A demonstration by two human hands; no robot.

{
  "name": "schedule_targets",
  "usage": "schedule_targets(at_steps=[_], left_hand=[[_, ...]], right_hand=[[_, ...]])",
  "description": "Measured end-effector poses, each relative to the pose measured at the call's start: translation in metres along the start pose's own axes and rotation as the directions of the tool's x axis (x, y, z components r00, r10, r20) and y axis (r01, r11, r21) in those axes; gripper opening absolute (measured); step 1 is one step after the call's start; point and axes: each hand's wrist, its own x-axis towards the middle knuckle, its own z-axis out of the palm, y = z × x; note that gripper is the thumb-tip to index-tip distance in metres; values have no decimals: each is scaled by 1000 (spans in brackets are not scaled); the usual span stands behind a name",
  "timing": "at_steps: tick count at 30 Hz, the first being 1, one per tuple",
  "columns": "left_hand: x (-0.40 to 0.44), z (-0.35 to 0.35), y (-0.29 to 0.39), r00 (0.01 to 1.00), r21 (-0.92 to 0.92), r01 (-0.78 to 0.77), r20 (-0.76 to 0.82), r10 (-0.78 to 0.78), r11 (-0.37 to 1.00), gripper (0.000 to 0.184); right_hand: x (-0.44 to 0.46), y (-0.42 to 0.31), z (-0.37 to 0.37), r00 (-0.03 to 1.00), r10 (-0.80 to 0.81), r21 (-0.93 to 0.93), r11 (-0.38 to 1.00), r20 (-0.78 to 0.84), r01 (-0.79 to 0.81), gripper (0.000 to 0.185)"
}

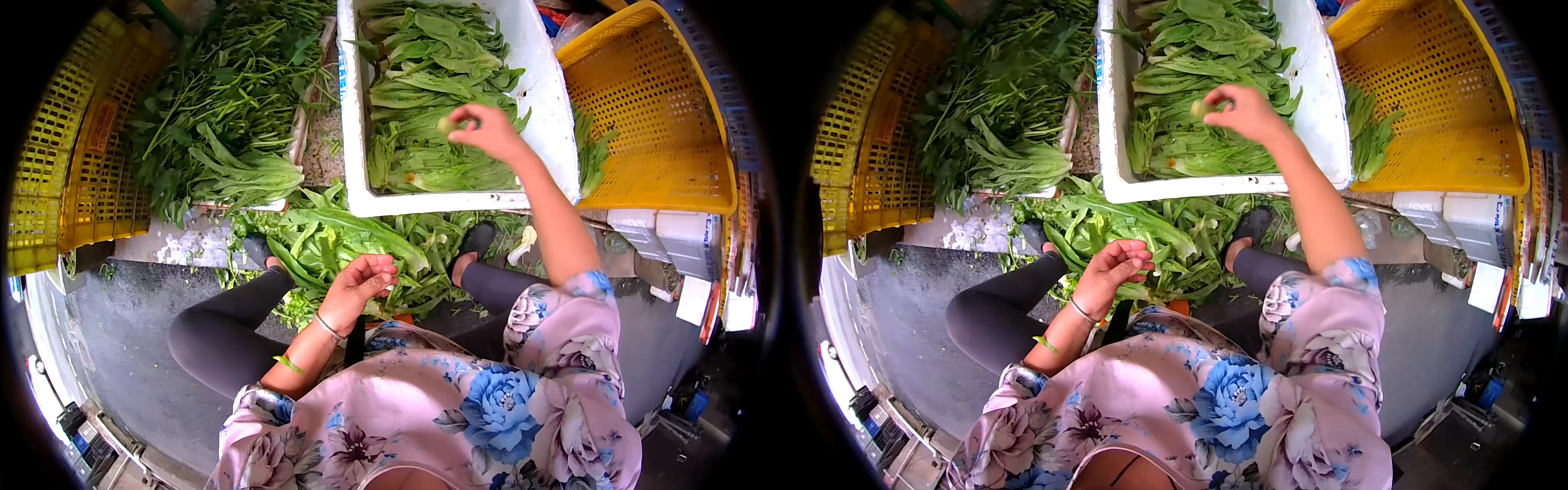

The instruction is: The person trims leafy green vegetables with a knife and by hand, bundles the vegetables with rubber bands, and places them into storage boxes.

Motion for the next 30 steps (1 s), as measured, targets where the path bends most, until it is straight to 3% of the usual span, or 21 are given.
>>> schedule_targets(at_steps=[1, 3, 5, 6, 9, 11, 13, 14, 15, 17, 18, 19, 22, 30], left_hand=[[-1, 0, 0, 1000, 3, -1, 7, 1, 1000, 25], [-1, 2, -1, 1000, 17, -23, 20, 22, 1000, 26], [-2, 7, 0, 999, 31, -42, 31, 41, 999, 27], [-4, 12, 2, 996, 47, -56, 70, 52, 997, 28], [-13, 36, 14, 989, 60, -78, 131, 69, 995, 32], [-19, 56, 19, 957, -167, -203, 173, 231, 965, 45], [-19, 66, 18, 891, -279, -405, 94, 444, 871, 61], [-16, 64, 13, 872, -320, -453, 37, 489, 832, 67], [-19, 62, 17, 877, -378, -443, 7, 481, 813, 52], [-20, 51, 14, 944, -462, -319, -84, 318, 828, 38], [-19, 46, 10, 950, -521, -311, -158, 268, 795, 25], [-19, 39, 4, 949, -519, -314, -162, 269, 795, 25], [-22, 29, -5, 956, -499, -286, -206, 208, 818, 19], [-28, 28, -5, 938, -475, -338, -244, 248, 812, 17]], right_hand=[[-12, -12, -12, 993, 12, 71, 997, -120, -4, 33], [-43, -36, -33, 940, 61, 427, 899, -335, 94, 31], [-71, -46, -46, 894, -77, 668, 638, -441, 384, 30], [-87, -59, -44, 872, -49, 727, 531, -487, 436, 28], [-129, -75, -6, 876, 65, 820, 390, -477, 418, 27], [-151, -74, 38, 905, 184, 903, 280, -382, 325, 28], [-165, -86, 80, 925, 188, 930, 227, -331, 287, 27], [-171, -83, 99, 941, 186, 940, 248, -282, 233, 28], [-176, -84, 116, 947, 176, 927, 314, -268, 204, 30], [-186, -89, 136, 934, 189, 859, 479, -302, 181, 34], [-188, -88, 143, 921, 122, 801, 543, -371, 251, 35], [-191, -85, 146, 922, 120, 803, 540, -367, 250, 35], [-198, -77, 153, 977, 105, 945, 290, -188, 150, 43], [-205, -83, 167, 967, 114, 894, 417, -227, 161, 39]])
